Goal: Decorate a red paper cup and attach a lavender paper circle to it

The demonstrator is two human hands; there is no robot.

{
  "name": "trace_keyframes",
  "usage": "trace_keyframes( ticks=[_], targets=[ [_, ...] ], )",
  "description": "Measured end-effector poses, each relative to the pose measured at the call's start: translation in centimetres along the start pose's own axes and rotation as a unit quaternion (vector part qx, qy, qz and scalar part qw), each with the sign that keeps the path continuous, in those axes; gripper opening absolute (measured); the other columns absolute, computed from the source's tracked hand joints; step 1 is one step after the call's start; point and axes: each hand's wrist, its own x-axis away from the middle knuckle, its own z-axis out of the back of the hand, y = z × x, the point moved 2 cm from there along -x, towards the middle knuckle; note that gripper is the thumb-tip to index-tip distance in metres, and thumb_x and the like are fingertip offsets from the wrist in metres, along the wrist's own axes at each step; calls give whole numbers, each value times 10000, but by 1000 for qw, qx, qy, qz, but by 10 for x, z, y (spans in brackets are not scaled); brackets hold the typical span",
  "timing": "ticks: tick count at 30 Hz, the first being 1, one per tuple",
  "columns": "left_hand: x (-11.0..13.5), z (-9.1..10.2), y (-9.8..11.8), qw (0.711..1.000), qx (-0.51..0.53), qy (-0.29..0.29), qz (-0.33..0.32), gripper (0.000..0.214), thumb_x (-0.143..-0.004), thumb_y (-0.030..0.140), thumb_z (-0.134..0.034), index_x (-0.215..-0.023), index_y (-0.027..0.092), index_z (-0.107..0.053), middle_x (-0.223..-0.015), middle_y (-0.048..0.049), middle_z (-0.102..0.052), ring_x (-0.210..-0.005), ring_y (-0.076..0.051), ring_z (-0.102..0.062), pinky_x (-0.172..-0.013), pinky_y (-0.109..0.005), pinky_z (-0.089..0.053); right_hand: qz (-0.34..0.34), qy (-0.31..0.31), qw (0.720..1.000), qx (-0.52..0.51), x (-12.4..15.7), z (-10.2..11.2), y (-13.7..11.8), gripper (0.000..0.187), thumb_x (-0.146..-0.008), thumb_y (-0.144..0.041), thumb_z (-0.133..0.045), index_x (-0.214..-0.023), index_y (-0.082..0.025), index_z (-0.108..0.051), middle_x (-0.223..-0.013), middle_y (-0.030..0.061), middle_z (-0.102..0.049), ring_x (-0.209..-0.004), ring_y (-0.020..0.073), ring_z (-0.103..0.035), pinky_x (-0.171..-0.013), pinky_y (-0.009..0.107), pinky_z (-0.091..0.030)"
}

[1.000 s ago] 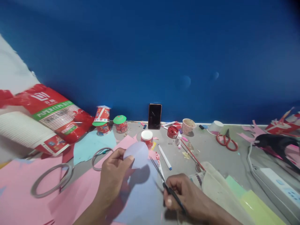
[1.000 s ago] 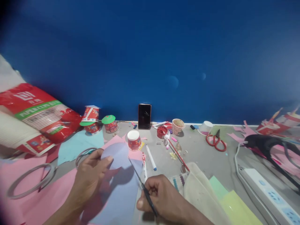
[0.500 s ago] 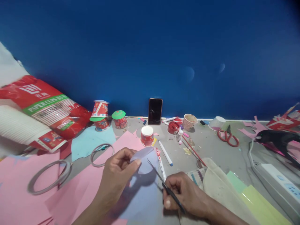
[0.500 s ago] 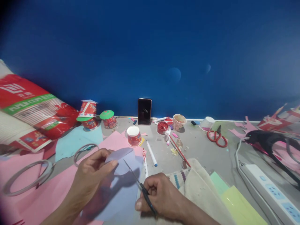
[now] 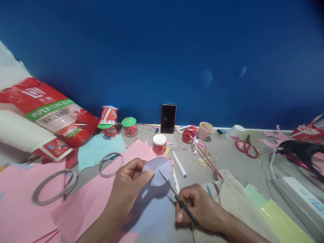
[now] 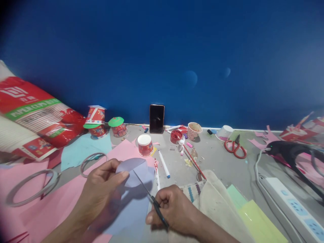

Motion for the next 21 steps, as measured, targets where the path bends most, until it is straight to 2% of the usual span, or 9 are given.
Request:
trace_keyframes(
  ticks=[6,12,17,21],
  targets=[
    [1,0,0,1000,0,-3,6,385,-609,350,-937,-628,216,-577,-543,47,-577,-491,-109,-485,-455,-207,-393,-3,-5,1000,-21,-1,-1,3,540,-550,-575,-1021,-608,-157,-684,-566,-5,-666,-503,98,-563,-489,215,-361],
    [0,3,-5,1000,20,-21,5,375,-664,346,-940,-663,210,-590,-550,61,-561,-479,-87,-447,-440,-188,-353,-5,6,1000,-30,-3,-2,6,441,-555,-458,-1006,-563,-156,-685,-563,12,-696,-477,87,-566,-486,210,-377],
    [1,3,-8,998,28,-57,27,294,-742,412,-916,-814,188,-739,-650,12,-658,-564,-152,-595,-519,-256,-475,-12,6,999,-33,-1,-3,3,406,-551,-429,-997,-568,-159,-694,-551,0,-684,-475,84,-554,-474,204,-341],
    [3,1,-7,997,28,-61,30,314,-739,432,-925,-814,166,-777,-670,-26,-697,-588,-179,-630,-564,-298,-524,-19,-4,999,-27,0,-3,2,413,-559,-445,-998,-581,-163,-697,-557,-4,-682,-490,94,-570,-477,205,-344]
  ],
)
